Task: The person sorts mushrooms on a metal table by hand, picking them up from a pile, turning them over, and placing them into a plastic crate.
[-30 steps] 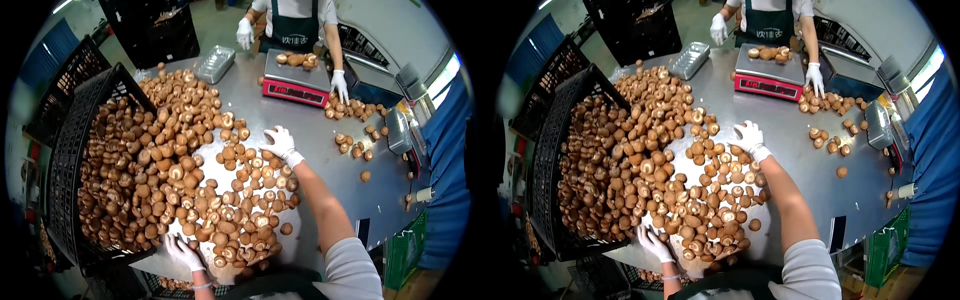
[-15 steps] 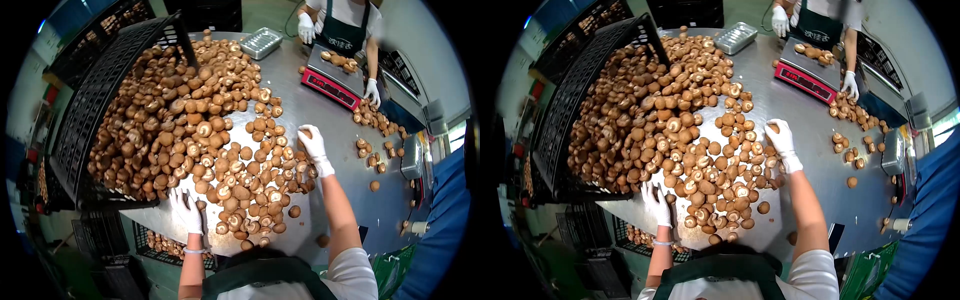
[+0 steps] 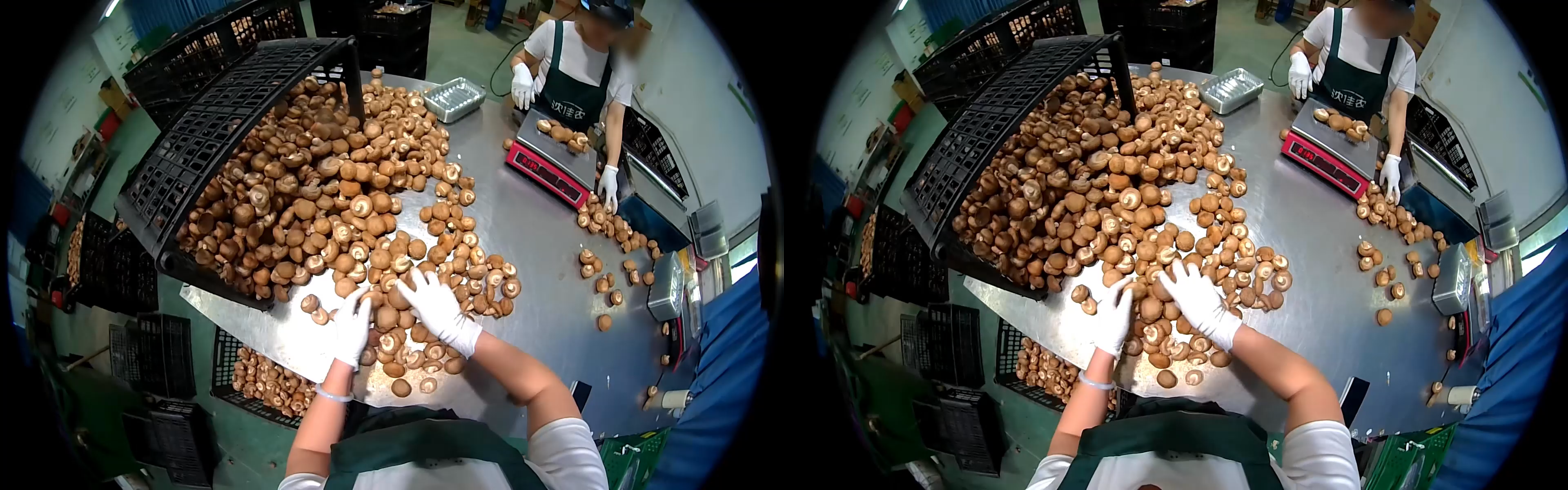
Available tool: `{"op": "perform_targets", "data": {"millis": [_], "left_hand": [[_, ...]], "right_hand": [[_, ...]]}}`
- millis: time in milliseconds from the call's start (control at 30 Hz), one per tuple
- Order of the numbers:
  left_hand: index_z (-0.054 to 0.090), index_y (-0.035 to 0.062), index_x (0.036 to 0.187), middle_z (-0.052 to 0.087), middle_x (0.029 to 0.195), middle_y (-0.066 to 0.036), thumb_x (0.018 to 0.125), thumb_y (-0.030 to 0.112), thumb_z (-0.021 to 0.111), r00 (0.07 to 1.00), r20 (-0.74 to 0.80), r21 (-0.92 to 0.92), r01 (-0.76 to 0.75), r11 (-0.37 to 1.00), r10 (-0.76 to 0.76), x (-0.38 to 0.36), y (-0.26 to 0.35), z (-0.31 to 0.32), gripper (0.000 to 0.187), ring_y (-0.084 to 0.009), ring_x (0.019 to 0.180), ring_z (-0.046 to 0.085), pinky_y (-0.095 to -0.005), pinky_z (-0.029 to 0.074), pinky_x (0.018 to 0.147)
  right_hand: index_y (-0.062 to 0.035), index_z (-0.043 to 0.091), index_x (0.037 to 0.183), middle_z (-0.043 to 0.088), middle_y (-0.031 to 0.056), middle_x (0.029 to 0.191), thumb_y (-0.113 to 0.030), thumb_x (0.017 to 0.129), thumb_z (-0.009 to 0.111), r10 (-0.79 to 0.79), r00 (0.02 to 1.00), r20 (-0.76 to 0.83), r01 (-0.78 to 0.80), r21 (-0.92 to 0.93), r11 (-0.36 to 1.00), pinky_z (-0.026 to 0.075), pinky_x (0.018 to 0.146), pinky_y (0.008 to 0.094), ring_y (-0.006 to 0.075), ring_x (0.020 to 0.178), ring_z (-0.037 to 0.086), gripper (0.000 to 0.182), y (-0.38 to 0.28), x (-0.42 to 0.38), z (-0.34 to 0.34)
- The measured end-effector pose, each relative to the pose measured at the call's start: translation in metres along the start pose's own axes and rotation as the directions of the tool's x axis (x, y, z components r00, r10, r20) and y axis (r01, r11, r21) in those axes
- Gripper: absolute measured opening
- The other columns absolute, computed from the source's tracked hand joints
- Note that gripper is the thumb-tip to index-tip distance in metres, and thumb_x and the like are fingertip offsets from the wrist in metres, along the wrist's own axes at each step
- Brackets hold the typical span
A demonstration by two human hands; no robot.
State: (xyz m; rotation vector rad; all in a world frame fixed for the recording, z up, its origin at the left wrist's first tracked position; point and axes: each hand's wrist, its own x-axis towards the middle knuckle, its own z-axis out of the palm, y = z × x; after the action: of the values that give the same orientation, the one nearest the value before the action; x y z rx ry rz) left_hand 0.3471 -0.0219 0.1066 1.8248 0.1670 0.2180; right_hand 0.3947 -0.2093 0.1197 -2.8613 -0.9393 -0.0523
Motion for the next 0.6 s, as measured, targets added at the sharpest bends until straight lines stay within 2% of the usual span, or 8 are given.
{"op": "perform_targets", "data": {"millis": [133,300,433,467,500,533,567,600], "left_hand": [[0.056,0.0039,0.116,0.061,0.104,-0.007,0.097,0.023,0.047,0.926,0.117,-0.465,0.371,0.804,-0.359,-0.010,-0.020,-0.021,0.029,-0.0139,0.090,0.059,-0.0276,0.051,0.074],[0.053,0.0039,0.118,0.061,0.105,-0.008,0.097,0.030,0.046,0.911,0.063,-0.606,0.359,0.709,-0.407,-0.037,-0.018,-0.055,0.034,-0.0167,0.091,0.060,-0.0288,0.051,0.076],[0.057,0.0028,0.113,0.061,0.106,-0.009,0.095,0.025,0.049,0.882,-0.280,-0.392,0.255,0.884,-0.378,-0.076,-0.039,-0.145,0.030,-0.0200,0.095,0.059,-0.0336,0.048,0.082],[0.058,0.0015,0.111,0.061,0.107,-0.011,0.092,0.020,0.051,0.872,-0.429,-0.019,0.252,0.968,-0.235,-0.093,-0.068,-0.172,0.027,-0.0230,0.096,0.059,-0.0353,0.047,0.084],[0.059,0.0002,0.110,0.061,0.109,-0.013,0.090,0.015,0.053,0.865,-0.500,0.364,0.256,0.896,-0.044,-0.106,-0.090,-0.189,0.025,-0.0260,0.098,0.058,-0.0370,0.045,0.087],[0.058,-0.0005,0.110,0.060,0.110,-0.014,0.087,0.011,0.055,0.870,-0.489,0.555,0.259,0.791,0.059,-0.116,-0.087,-0.195,0.026,-0.0283,0.100,0.056,-0.0381,0.044,0.089],[0.058,-0.0011,0.110,0.060,0.111,-0.016,0.084,0.007,0.056,0.876,-0.456,0.716,0.257,0.649,0.157,-0.121,-0.080,-0.199,0.027,-0.0307,0.103,0.055,-0.0393,0.042,0.091],[0.059,-0.0004,0.109,0.059,0.111,-0.016,0.082,0.006,0.058,0.872,-0.465,0.688,0.248,0.682,0.153,-0.122,-0.076,-0.196,0.027,-0.0317,0.106,0.052,-0.0400,0.040,0.094]], "right_hand": [[-0.0174,0.056,0.118,0.044,0.0153,0.128,-0.025,0.066,0.075,0.048,0.998,-0.034,-0.043,0.127,0.991,0.052,0.077,0.0388,0.0322,0.107,0.048,0.056,0.012,0.007,-0.011],[-0.0186,0.059,0.114,0.047,0.0133,0.126,-0.028,0.068,0.073,0.084,0.989,-0.125,-0.059,0.189,0.980,0.051,0.082,0.0386,0.0324,0.106,0.050,0.048,0.024,0.003,-0.007],[-0.0195,0.057,0.115,0.046,0.0134,0.124,-0.030,0.070,0.072,-0.007,0.978,-0.211,0.043,0.169,0.985,0.053,0.076,0.0386,0.0311,0.103,0.051,0.048,0.004,-0.012,-0.028],[-0.0201,0.055,0.118,0.045,0.0138,0.126,-0.029,0.071,0.071,-0.089,0.980,-0.178,0.118,0.157,0.981,0.053,0.076,0.0391,0.0315,0.104,0.051,0.050,-0.004,-0.015,-0.025],[-0.0204,0.053,0.122,0.044,0.0149,0.128,-0.024,0.072,0.069,-0.161,0.979,-0.121,0.177,0.135,0.975,0.053,0.074,0.0391,0.0318,0.104,0.051,0.052,-0.018,-0.014,-0.031],[-0.0202,0.051,0.123,0.044,0.0154,0.128,-0.021,0.072,0.067,-0.195,0.979,-0.066,0.201,0.098,0.975,0.054,0.072,0.0383,0.0316,0.105,0.051,0.054,-0.026,-0.011,-0.027],[-0.0200,0.050,0.124,0.044,0.0158,0.128,-0.019,0.072,0.066,-0.226,0.974,-0.008,0.226,0.058,0.972,0.054,0.071,0.0376,0.0313,0.105,0.051,0.055,-0.033,-0.007,-0.021],[-0.0195,0.051,0.123,0.045,0.0160,0.127,-0.016,0.071,0.064,-0.227,0.974,0.018,0.227,-0.010,0.974,0.054,0.068,0.0368,0.0316,0.106,0.050,0.054,-0.037,-0.003,-0.006]]}}
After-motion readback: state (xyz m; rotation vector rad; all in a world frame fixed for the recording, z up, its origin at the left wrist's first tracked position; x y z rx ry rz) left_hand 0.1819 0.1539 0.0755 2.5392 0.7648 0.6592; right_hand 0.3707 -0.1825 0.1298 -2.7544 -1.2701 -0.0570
